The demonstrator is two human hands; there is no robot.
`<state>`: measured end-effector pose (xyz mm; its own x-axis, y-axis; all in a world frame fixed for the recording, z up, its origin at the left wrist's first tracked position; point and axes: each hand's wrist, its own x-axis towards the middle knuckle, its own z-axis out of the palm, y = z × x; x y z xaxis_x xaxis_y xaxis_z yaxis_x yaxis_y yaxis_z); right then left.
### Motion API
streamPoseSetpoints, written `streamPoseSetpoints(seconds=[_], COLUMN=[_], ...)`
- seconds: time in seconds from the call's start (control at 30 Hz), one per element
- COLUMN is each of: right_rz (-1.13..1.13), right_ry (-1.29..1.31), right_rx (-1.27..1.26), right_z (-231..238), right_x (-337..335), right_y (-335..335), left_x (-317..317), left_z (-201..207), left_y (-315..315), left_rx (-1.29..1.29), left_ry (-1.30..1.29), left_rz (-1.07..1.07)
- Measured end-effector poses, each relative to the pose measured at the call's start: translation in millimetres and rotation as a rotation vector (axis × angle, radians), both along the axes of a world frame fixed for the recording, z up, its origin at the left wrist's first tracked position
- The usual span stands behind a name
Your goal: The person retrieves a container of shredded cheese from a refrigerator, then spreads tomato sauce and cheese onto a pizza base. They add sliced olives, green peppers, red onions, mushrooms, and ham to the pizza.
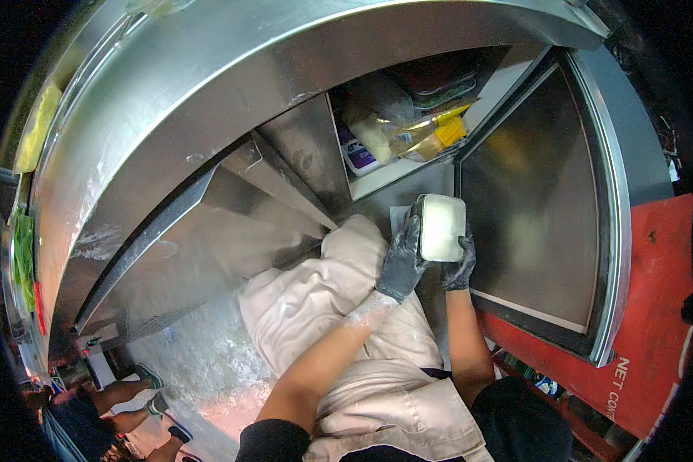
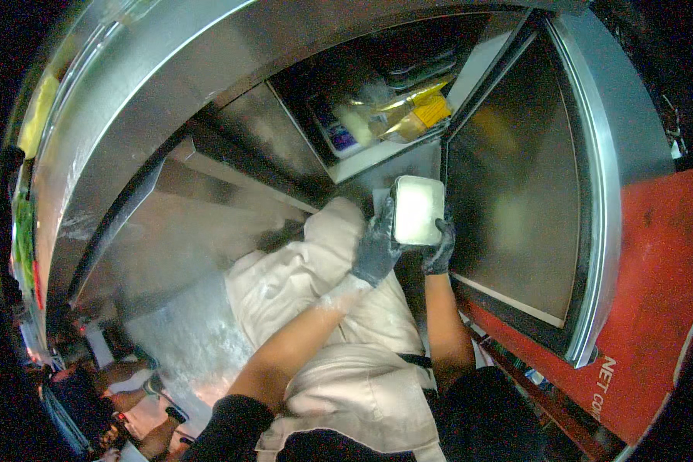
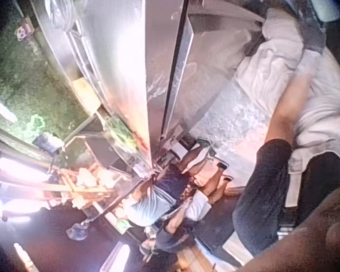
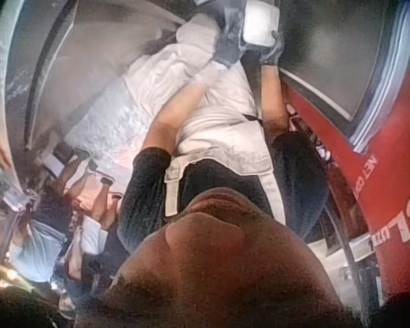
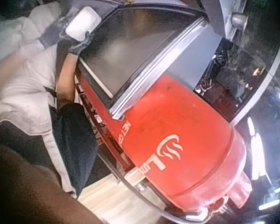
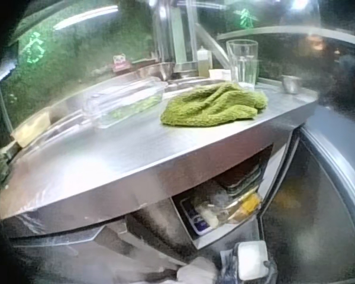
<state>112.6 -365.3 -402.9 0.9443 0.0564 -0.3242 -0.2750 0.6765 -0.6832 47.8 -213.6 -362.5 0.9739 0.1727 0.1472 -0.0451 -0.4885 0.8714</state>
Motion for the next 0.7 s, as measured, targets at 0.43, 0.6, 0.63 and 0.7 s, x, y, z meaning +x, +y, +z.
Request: streamPoseSetpoints(seconds=[0.43, 0.6, 0.63, 0.7], right_rz=[-0.036, -0.009, -0.006, -0.006], right_ry=[-0.177, -0.212, -0.194, -0.193], right_rx=[-0.141, 0.043, 0.075, 0.092], right_z=[24.2, 27.7, 27.4, 26.0], right_x=[-4.7, -7.6, -7.8, -7.6], right_y=[-4.6, -8.6, -9.2, -9.6], left_x=[-2.5, -2.9, -2.7, -2.2], left_z=[1.7, 5.3, 5.5, 6.2], left_y=[-1.2, -2.7, -2.8, -2.8], left_rx=[0.219, 0.308, 0.313, 0.345], left_ry=[-0.051, -0.110, -0.125, -0.150], left_rz=[0.028, -0.006, -0.007, -0.001])
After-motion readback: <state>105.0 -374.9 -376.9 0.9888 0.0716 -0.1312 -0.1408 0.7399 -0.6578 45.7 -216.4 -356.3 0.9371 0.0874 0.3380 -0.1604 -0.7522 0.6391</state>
